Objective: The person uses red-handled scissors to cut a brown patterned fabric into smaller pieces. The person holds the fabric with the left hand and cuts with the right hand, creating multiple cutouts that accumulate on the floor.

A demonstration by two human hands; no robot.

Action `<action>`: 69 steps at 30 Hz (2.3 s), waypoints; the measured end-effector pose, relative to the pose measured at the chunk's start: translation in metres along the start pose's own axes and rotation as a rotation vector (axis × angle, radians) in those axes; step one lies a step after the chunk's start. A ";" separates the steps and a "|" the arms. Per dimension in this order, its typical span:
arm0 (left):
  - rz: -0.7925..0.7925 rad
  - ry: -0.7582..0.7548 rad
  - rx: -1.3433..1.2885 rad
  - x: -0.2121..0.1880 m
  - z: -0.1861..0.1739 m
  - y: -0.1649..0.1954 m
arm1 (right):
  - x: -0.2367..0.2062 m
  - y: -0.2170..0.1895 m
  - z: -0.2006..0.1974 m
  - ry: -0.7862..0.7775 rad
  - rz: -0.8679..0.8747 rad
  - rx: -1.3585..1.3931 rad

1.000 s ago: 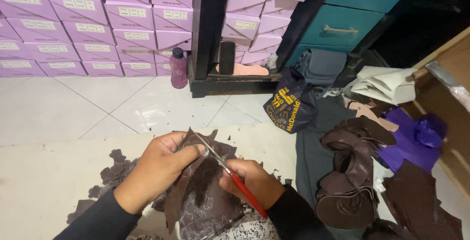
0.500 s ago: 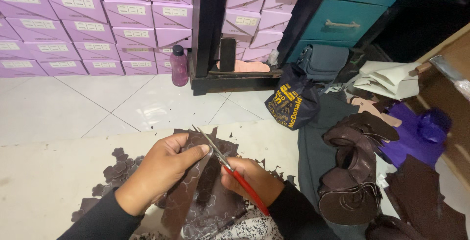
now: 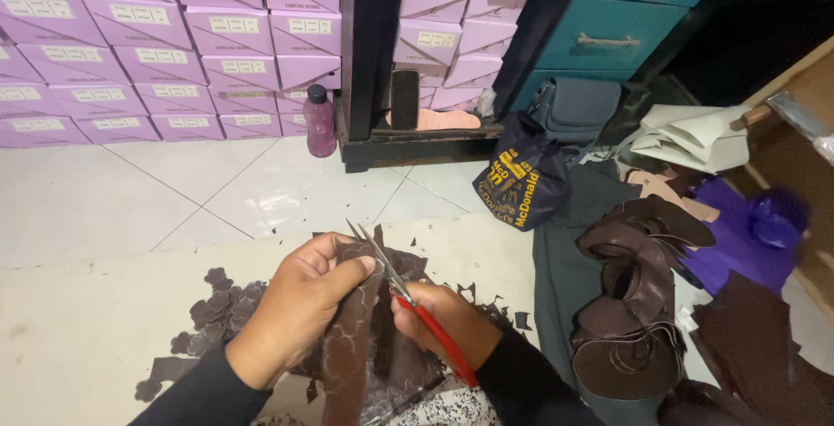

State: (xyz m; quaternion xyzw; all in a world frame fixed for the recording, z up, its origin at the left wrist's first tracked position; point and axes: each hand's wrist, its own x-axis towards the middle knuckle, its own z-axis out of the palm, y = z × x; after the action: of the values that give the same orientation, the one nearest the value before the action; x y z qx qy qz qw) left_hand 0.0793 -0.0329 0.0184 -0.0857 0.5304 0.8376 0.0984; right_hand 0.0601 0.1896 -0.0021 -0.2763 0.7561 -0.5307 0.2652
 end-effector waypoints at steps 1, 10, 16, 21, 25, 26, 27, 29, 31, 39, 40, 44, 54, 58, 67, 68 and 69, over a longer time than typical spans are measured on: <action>0.015 -0.004 -0.006 -0.001 0.001 0.000 | 0.000 0.001 0.002 0.019 0.024 0.014; -0.013 0.019 -0.120 0.002 0.005 -0.007 | 0.004 0.011 0.009 0.109 0.028 0.022; 0.030 0.049 -0.202 0.004 0.006 -0.014 | 0.007 0.001 0.022 0.172 -0.063 0.027; 0.011 0.088 -0.234 0.006 0.006 -0.017 | 0.010 -0.003 0.028 0.232 0.049 -0.021; 0.035 0.084 -0.221 0.007 0.004 -0.017 | 0.009 -0.001 0.026 0.233 -0.002 -0.036; 0.045 0.080 -0.214 0.007 0.004 -0.017 | 0.009 -0.001 0.025 0.233 -0.011 -0.037; 0.047 0.078 -0.203 0.007 0.003 -0.016 | 0.009 0.000 0.024 0.234 -0.021 -0.037; 0.053 0.073 -0.180 0.007 0.002 -0.015 | 0.009 0.000 0.022 0.226 -0.025 -0.053; 0.061 0.069 -0.164 0.006 0.001 -0.013 | 0.009 0.001 0.020 0.220 -0.015 -0.058; 0.030 0.079 -0.075 0.001 -0.001 -0.004 | 0.008 0.005 0.013 0.194 0.081 -0.059; 0.020 0.084 -0.053 0.001 -0.002 -0.002 | 0.008 0.005 0.012 0.180 0.076 -0.060; 0.013 0.091 -0.029 0.001 -0.004 0.002 | 0.007 0.004 0.010 0.146 0.096 -0.037; -0.021 0.069 0.011 0.003 -0.011 0.003 | 0.004 -0.001 0.003 0.102 0.168 -0.032; -0.058 0.042 0.060 0.004 -0.015 0.008 | 0.002 -0.004 -0.002 0.065 0.127 -0.067; -0.099 0.001 0.203 0.008 -0.021 0.013 | 0.002 -0.011 -0.006 0.031 0.225 -0.101; -0.084 0.003 0.213 0.008 -0.022 0.013 | 0.003 -0.011 -0.006 0.028 0.180 -0.113; -0.101 0.007 0.193 0.008 -0.022 0.013 | 0.004 -0.012 -0.006 0.026 0.136 -0.124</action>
State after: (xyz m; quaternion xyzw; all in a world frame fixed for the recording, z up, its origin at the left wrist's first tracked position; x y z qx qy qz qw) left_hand 0.0695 -0.0579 0.0181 -0.1053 0.6041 0.7762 0.1465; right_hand 0.0546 0.1881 0.0104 -0.2333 0.8078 -0.4672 0.2734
